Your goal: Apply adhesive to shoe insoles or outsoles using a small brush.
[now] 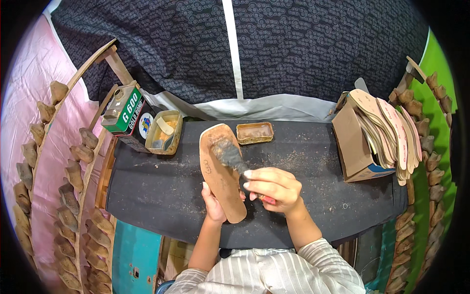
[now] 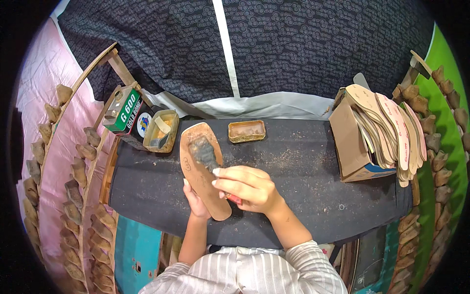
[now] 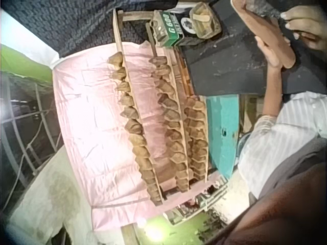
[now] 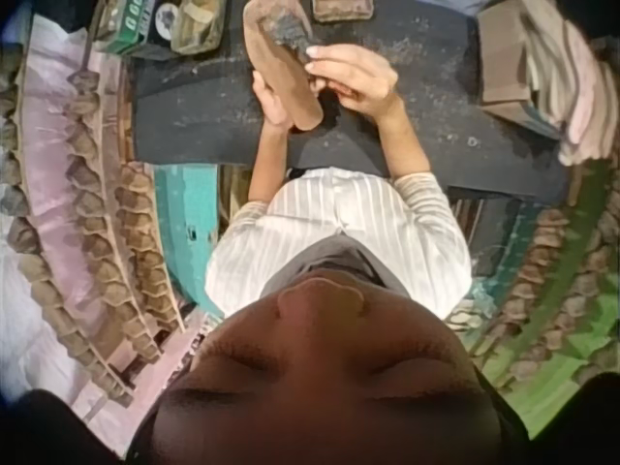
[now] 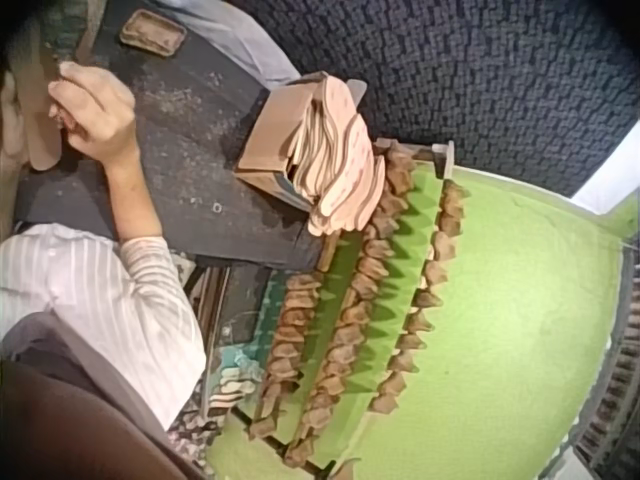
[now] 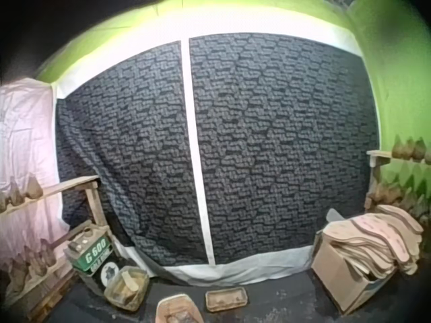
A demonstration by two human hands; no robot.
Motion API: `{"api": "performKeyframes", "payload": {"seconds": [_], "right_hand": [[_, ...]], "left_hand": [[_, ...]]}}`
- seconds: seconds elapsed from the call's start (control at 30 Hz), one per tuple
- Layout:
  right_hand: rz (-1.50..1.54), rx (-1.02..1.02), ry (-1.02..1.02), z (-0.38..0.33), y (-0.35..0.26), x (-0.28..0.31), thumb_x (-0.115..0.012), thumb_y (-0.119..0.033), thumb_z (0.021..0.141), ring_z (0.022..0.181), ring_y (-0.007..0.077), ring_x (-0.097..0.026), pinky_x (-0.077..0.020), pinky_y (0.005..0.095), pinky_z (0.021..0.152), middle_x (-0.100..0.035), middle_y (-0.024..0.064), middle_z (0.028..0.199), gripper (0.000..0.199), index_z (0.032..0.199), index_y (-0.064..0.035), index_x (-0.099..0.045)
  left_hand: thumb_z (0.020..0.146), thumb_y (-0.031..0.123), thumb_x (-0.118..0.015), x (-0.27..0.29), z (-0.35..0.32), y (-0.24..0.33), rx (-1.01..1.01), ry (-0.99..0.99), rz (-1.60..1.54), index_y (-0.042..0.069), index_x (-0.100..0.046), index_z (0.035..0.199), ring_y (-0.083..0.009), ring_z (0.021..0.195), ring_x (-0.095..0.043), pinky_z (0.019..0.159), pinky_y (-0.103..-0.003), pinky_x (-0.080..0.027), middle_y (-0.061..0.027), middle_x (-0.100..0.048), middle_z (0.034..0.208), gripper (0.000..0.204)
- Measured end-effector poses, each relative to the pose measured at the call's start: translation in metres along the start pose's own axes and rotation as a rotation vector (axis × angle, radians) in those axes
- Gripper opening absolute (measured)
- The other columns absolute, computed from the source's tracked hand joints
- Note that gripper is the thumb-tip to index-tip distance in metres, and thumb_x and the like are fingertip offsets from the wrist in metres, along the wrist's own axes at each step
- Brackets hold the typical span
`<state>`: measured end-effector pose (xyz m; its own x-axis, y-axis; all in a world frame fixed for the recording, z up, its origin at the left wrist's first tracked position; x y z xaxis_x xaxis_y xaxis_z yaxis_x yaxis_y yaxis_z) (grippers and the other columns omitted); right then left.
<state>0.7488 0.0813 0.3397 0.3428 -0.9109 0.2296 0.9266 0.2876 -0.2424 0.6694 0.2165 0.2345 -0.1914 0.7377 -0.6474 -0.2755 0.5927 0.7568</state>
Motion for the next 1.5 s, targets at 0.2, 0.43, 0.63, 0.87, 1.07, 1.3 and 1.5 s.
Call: {"api": "performKeyframes", "payload": {"seconds": [0.2,0.43,0.63,0.87,1.07,1.3,1.5], "right_hand": [[0.172,-0.019,-0.144,-0.003,-0.005,0.008,-0.075,-0.006,0.061,0.064,0.0204,-0.065,-0.0514,0.0274,0.054,-0.067,0.0096,0.085,0.022,0.082,-0.0031,-0.069],[-0.016,-0.013,0.016,0.0,0.0,0.003,-0.076,-0.009,0.064,0.069,0.0224,-0.066,-0.0544,0.0293,0.058,-0.067,0.0107,0.088,0.021,0.084,-0.0056,-0.069],[0.064,0.005,-0.076,0.002,-0.001,0.005,-0.075,-0.007,0.061,0.063,0.0194,-0.064,-0.0519,0.0279,0.054,-0.067,0.0097,0.084,0.018,0.078,-0.0044,-0.069],[0.143,0.01,-0.003,-0.001,-0.003,0.008,-0.076,-0.01,0.06,0.063,0.0189,-0.064,-0.0511,0.0273,0.053,-0.067,0.0094,0.084,0.024,0.082,-0.0045,-0.069],[0.018,0.005,-0.025,0.0,-0.003,0.003,-0.077,-0.008,0.058,0.068,0.0203,-0.065,-0.0524,0.0284,0.056,-0.066,0.0097,0.088,0.023,0.081,-0.0085,-0.07],[0.342,-0.043,-0.192,-0.004,-0.004,0.01,-0.075,-0.009,0.064,0.06,0.0195,-0.063,-0.049,0.0264,0.05,-0.067,0.0109,0.085,0.017,0.079,-0.0042,-0.07],[0.22,-0.042,0.024,-0.004,0.001,0.006,-0.074,-0.005,0.066,0.067,0.0224,-0.064,-0.0534,0.0294,0.057,-0.065,0.016,0.094,0.022,0.088,-0.0037,-0.069]], "left_hand": [[0.086,0.069,-0.019,-0.009,0.002,0.016,-0.012,0.345,-0.032,0.003,-0.048,0.114,-0.0221,0.067,-0.06,0.058,-0.035,-0.05,-0.0116,-0.06,0.086,0.077],[0.085,0.07,-0.017,0.004,-0.002,0.001,0.027,0.038,-0.07,0.002,-0.048,0.112,-0.023,0.068,-0.06,0.06,-0.034,-0.05,-0.0111,-0.058,0.084,0.079],[0.085,0.07,-0.017,-0.003,0.001,0.01,0.013,0.097,-0.049,0.002,-0.048,0.11,-0.0237,0.065,-0.059,0.06,-0.035,-0.05,-0.013,-0.058,0.082,0.078],[0.086,0.068,-0.016,-0.007,-0.002,0.016,-0.052,0.134,-0.052,0.001,-0.048,0.111,-0.024,0.065,-0.058,0.06,-0.035,-0.049,-0.0141,-0.059,0.081,0.078],[0.086,0.068,-0.015,-0.003,-0.004,0.007,-0.02,0.032,-0.057,0.0,-0.048,0.111,-0.0234,0.069,-0.059,0.063,-0.034,-0.049,-0.0136,-0.059,0.085,0.08],[0.086,0.068,-0.017,0.016,0.002,0.0,-0.024,0.281,-0.114,0.003,-0.048,0.115,-0.0238,0.071,-0.061,0.064,-0.035,-0.051,-0.0132,-0.061,0.093,0.077],[0.086,0.068,-0.017,0.01,-0.002,-0.005,0.038,-0.021,-0.118,0.004,-0.046,0.118,-0.0247,0.071,-0.061,0.064,-0.037,-0.051,-0.0131,-0.059,0.1,0.077]]}}
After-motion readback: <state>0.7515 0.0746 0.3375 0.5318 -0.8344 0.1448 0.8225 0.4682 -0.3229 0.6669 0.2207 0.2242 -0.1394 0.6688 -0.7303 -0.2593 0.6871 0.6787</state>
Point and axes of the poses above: each hand's wrist, its own z-axis towards the middle knuckle, its own x-axis out of the back of the hand, y = z × x, the point moved 2 cm from there along z, towards the middle knuckle
